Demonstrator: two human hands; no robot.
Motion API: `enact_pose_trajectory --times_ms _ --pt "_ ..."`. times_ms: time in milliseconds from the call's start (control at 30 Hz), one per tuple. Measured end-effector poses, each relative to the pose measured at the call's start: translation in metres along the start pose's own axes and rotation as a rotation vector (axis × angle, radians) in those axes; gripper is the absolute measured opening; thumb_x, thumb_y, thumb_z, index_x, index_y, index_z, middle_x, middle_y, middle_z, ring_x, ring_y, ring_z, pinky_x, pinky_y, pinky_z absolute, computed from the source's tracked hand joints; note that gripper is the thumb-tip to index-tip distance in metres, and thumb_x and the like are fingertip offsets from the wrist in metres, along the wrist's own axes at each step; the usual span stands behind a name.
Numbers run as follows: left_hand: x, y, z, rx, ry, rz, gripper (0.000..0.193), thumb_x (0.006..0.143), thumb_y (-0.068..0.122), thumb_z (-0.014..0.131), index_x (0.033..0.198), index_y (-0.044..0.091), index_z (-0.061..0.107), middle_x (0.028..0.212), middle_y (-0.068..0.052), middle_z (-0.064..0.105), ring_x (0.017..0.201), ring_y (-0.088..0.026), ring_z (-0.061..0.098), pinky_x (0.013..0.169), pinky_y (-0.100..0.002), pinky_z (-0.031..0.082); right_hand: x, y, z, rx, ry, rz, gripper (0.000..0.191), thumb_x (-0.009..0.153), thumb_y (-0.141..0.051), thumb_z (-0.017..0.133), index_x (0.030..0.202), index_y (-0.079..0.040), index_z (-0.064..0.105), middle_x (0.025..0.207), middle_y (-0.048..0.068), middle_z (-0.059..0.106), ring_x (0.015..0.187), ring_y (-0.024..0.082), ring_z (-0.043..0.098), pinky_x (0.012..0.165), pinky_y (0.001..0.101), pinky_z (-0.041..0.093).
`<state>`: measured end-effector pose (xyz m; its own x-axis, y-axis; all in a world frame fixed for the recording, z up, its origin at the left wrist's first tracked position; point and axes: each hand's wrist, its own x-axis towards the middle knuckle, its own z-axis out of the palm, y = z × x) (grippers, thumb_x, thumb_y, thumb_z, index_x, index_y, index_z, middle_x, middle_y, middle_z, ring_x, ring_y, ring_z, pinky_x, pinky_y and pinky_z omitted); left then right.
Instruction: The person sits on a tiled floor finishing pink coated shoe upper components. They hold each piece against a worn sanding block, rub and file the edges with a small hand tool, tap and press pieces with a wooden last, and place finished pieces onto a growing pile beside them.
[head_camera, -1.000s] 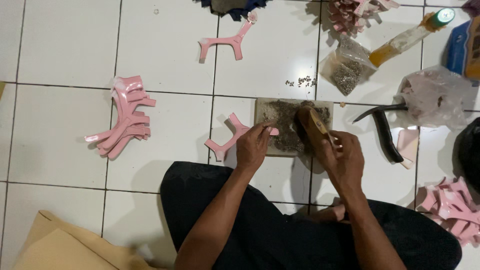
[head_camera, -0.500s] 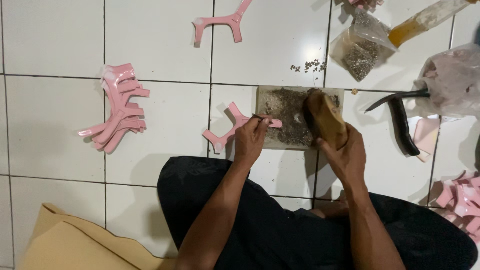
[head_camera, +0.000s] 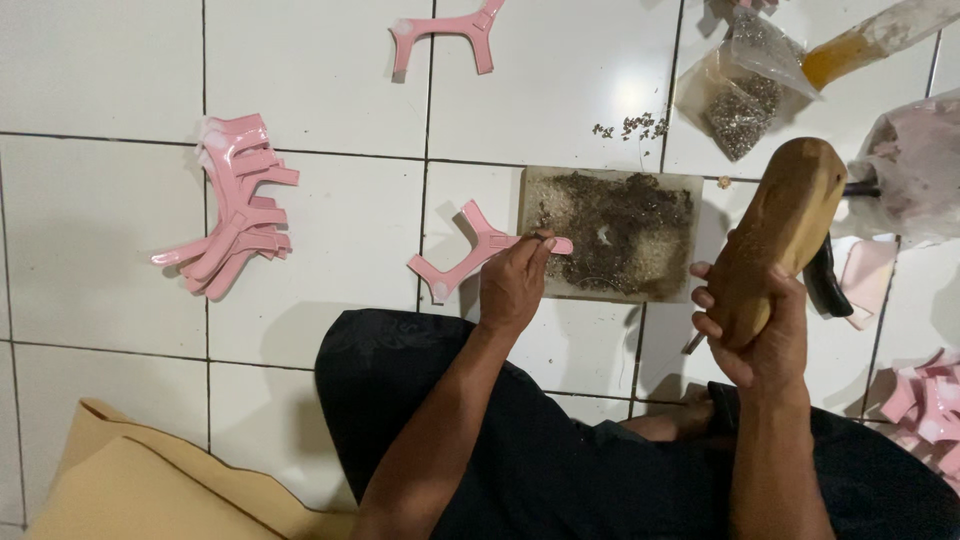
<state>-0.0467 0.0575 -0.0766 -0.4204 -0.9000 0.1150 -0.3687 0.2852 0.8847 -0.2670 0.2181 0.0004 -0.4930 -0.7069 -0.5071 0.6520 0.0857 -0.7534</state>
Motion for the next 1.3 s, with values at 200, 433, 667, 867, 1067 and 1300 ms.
enact_pose_trajectory --times_ms 200,433,667,867,1067,1300 --pt "0.004 0.005 -0.006 -0.129 -0.014 -0.167 0.021 0.103 0.023 0.063 0.108 0.005 0.074 0.092 -0.011 0.077 0.078 -0.025 0.075 0.068 -0.033 0.056 -0.006 0.01 0.006 -0.241 0.076 0.015 0.064 0.095 -0.045 0.058 0.137 0.001 0.045 0.106 0.011 0.062 0.083 0.012 0.058 0.054 0.0222 0.045" --pt "0.005 0.009 -0.008 -0.18 -0.044 -0.249 0.022 0.101 0.022 0.065 0.109 0.004 0.074 0.088 -0.012 0.077 0.073 -0.024 0.075 0.066 -0.033 0.055 -0.007 0.008 0.003 -0.208 0.099 0.018 0.065 0.095 -0.044 0.058 0.14 0.0 0.044 0.103 0.011 0.061 0.08 0.011 0.056 0.053 0.0213 0.043" --pt "-0.003 -0.001 0.0 0.086 -0.024 0.151 0.014 0.103 0.014 0.063 0.108 0.004 0.071 0.109 -0.013 0.076 0.091 -0.033 0.073 0.076 -0.04 0.058 -0.001 0.01 0.0 -0.298 0.164 0.014 0.059 0.088 -0.036 0.064 0.131 -0.001 0.045 0.097 0.011 0.064 0.075 0.011 0.056 0.048 0.0223 0.041" --pt "-0.004 -0.003 0.001 0.096 -0.054 0.173 0.013 0.102 0.011 0.062 0.11 0.003 0.07 0.107 -0.015 0.074 0.091 -0.036 0.072 0.076 -0.043 0.057 -0.018 0.026 0.025 -1.128 0.168 -0.244 0.049 0.083 -0.034 0.082 0.104 0.005 0.062 0.086 0.011 0.063 0.077 0.022 0.061 0.064 0.038 0.052" --pt "-0.001 0.007 -0.001 0.237 0.002 0.314 0.013 0.097 0.007 0.061 0.107 0.007 0.069 0.107 -0.013 0.074 0.094 -0.031 0.073 0.076 -0.042 0.057 -0.056 -0.018 0.083 -1.288 0.17 -0.225 0.065 0.069 -0.04 0.089 0.112 0.002 0.065 0.087 0.017 0.068 0.079 0.032 0.069 0.062 0.0458 0.056" --pt "-0.006 -0.005 0.002 0.126 0.004 0.236 0.007 0.099 0.011 0.07 0.103 0.007 0.068 0.1 -0.011 0.073 0.087 -0.031 0.071 0.072 -0.042 0.056 -0.061 -0.02 0.104 -0.586 -0.241 -0.417 0.085 0.073 -0.034 0.082 0.148 -0.007 0.051 0.127 0.017 0.066 0.109 0.027 0.069 0.079 0.0394 0.062"
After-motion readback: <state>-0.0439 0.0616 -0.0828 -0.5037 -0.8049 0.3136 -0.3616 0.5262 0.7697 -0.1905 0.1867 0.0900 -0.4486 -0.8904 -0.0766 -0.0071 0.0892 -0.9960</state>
